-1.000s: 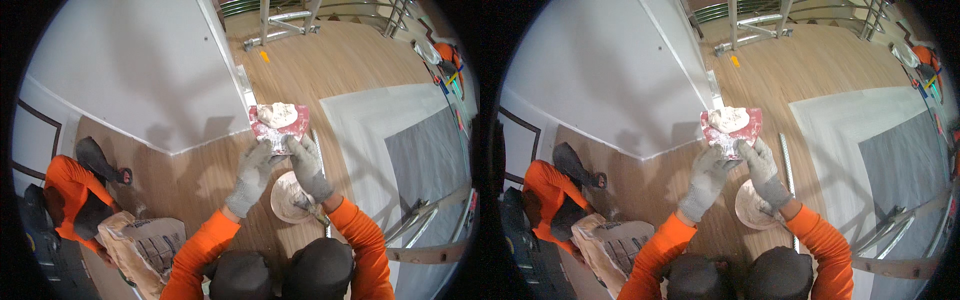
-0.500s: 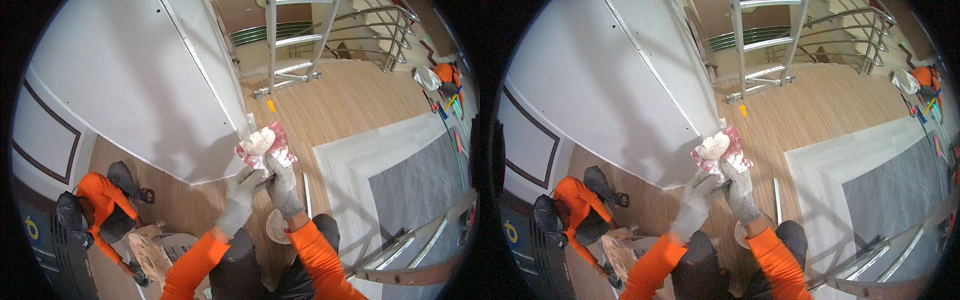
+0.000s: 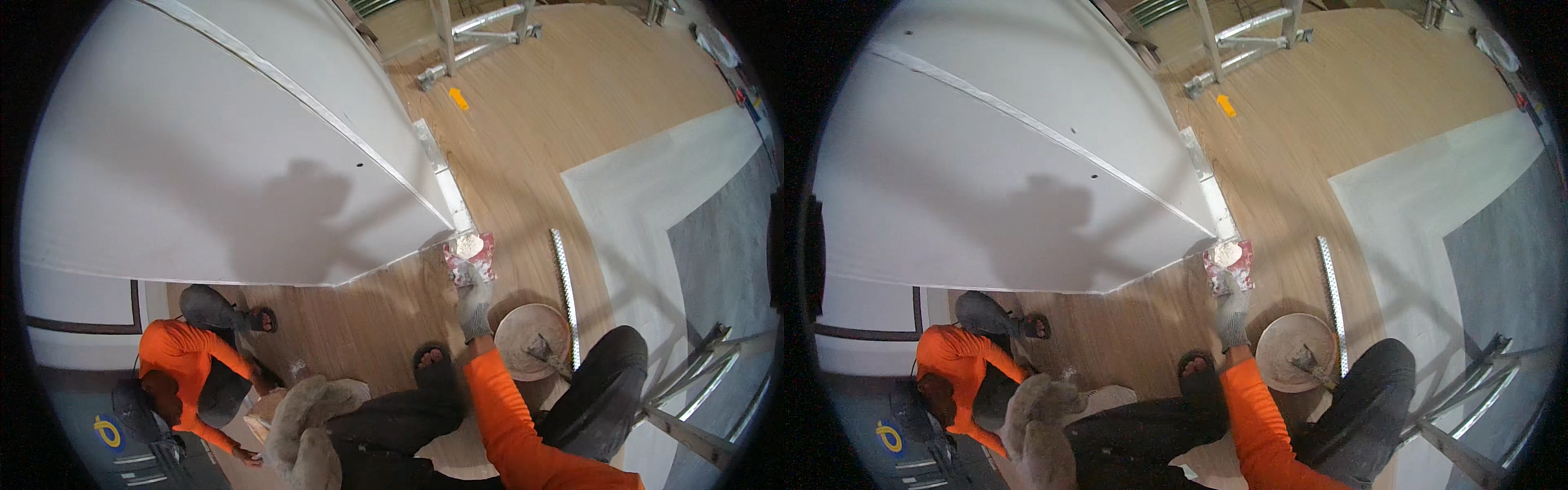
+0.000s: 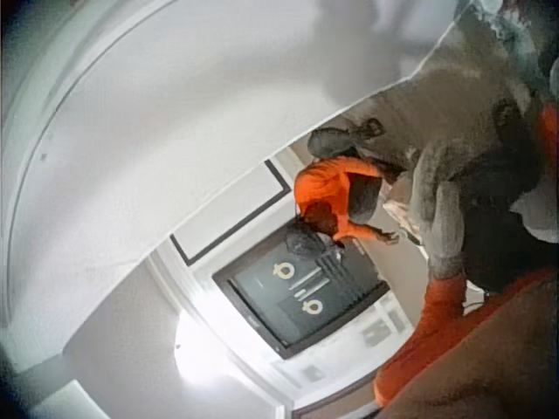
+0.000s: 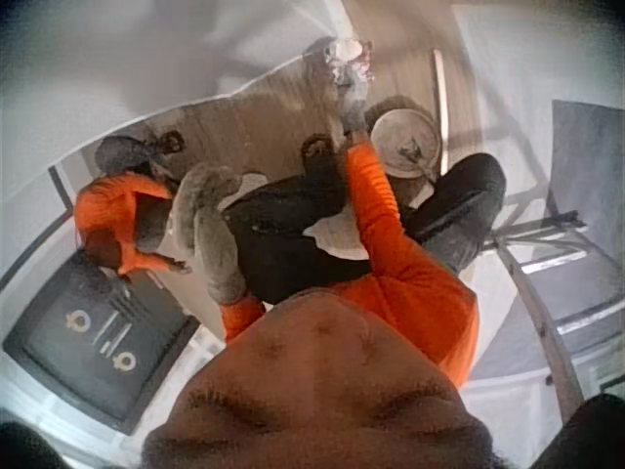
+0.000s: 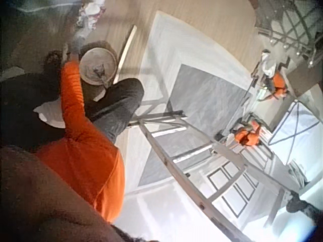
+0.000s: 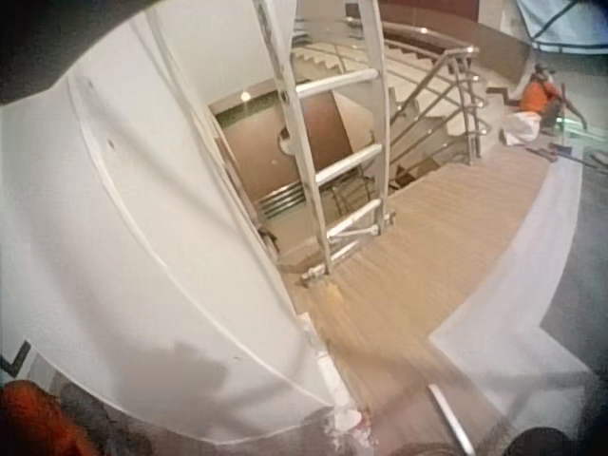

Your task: The person scoops a white compound from a bowl onto a trowel and applies it to a wall corner joint. They smooth the compound along the joint line using the trowel, working in short sections.

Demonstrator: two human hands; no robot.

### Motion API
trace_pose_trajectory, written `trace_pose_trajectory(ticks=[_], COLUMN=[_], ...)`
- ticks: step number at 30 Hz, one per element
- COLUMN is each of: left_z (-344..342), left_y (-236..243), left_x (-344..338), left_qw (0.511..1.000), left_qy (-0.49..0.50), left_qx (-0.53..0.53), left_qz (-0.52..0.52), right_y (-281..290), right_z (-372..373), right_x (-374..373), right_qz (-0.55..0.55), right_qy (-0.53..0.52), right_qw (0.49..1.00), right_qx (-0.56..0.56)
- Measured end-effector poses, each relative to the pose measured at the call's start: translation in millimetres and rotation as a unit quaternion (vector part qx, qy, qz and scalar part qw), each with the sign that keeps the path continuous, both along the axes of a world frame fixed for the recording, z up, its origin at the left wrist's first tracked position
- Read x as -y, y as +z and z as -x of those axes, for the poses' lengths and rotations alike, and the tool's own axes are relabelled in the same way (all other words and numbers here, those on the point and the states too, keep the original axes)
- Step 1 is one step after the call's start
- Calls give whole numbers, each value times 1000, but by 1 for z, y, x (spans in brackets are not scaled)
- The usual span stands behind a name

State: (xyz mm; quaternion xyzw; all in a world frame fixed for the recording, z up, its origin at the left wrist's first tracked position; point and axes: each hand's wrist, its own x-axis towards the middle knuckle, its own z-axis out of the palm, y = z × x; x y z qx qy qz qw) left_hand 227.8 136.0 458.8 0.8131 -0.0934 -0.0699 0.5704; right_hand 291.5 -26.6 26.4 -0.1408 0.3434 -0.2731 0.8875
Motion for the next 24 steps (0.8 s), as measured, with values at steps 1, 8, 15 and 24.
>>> trace_pose_trajectory(ticks=[1, 8, 15, 24], left_z=[-1, -9, -19, 1], left_y=[4, -21, -13, 3], left_x=[0, -21, 0, 5], left_qw=[1000, 997, 996, 997], left_qy=[-5, -58, -79, -42], left_qx=[-11, 48, 33, 5], left_qz=[-23, -21, -22, -59], right_y=[-21, -73, -71, 26], right_z=[-2, -46, -75, -96], right_x=[-5, -3, -1, -20], right_qz=[-16, 32, 173, 1], right_qy=[11, -58, -144, -125], right_qw=[1000, 993, 974, 988], right_qx=[-22, -95, -20, -94])
